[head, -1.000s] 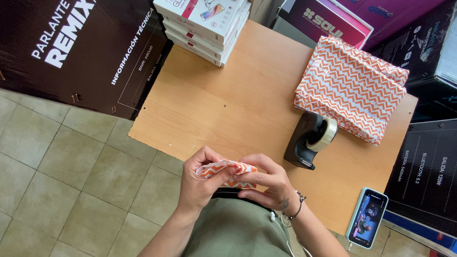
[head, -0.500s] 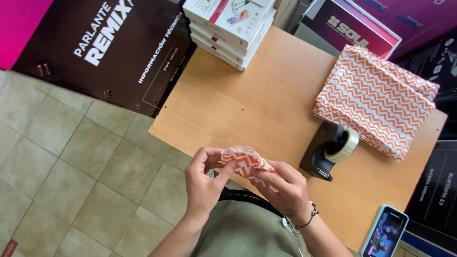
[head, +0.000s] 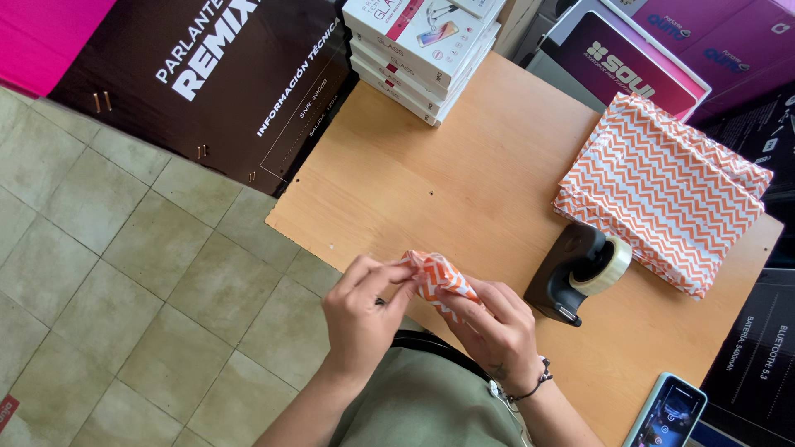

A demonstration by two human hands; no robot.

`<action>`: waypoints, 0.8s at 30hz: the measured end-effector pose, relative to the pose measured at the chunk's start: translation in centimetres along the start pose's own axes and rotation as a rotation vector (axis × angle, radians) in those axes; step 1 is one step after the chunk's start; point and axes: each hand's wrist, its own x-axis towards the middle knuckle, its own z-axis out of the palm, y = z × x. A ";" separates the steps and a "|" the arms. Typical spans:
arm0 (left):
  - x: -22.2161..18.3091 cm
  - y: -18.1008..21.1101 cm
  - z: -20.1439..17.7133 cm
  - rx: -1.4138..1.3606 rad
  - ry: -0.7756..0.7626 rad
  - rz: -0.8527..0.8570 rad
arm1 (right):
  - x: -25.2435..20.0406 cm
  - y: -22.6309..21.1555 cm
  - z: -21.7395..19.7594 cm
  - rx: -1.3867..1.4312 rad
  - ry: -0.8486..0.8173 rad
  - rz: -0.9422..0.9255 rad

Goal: The person places a boxed screen protector onto decorative paper, folds the paper around the box, and applies tape from a dispenser to secure the wrapping.

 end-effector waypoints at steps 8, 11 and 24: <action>2.6 -1.1 -2.5 -0.352 -0.404 0.161 | -0.5 1.6 -1.5 0.298 -0.004 0.213; 3.2 -2.3 -2.5 -0.608 -0.545 0.119 | 0.6 1.6 -2.4 0.396 -0.069 0.205; 4.2 -1.0 -3.3 -0.768 -0.414 0.116 | 3.9 4.5 -2.5 0.656 -0.101 0.081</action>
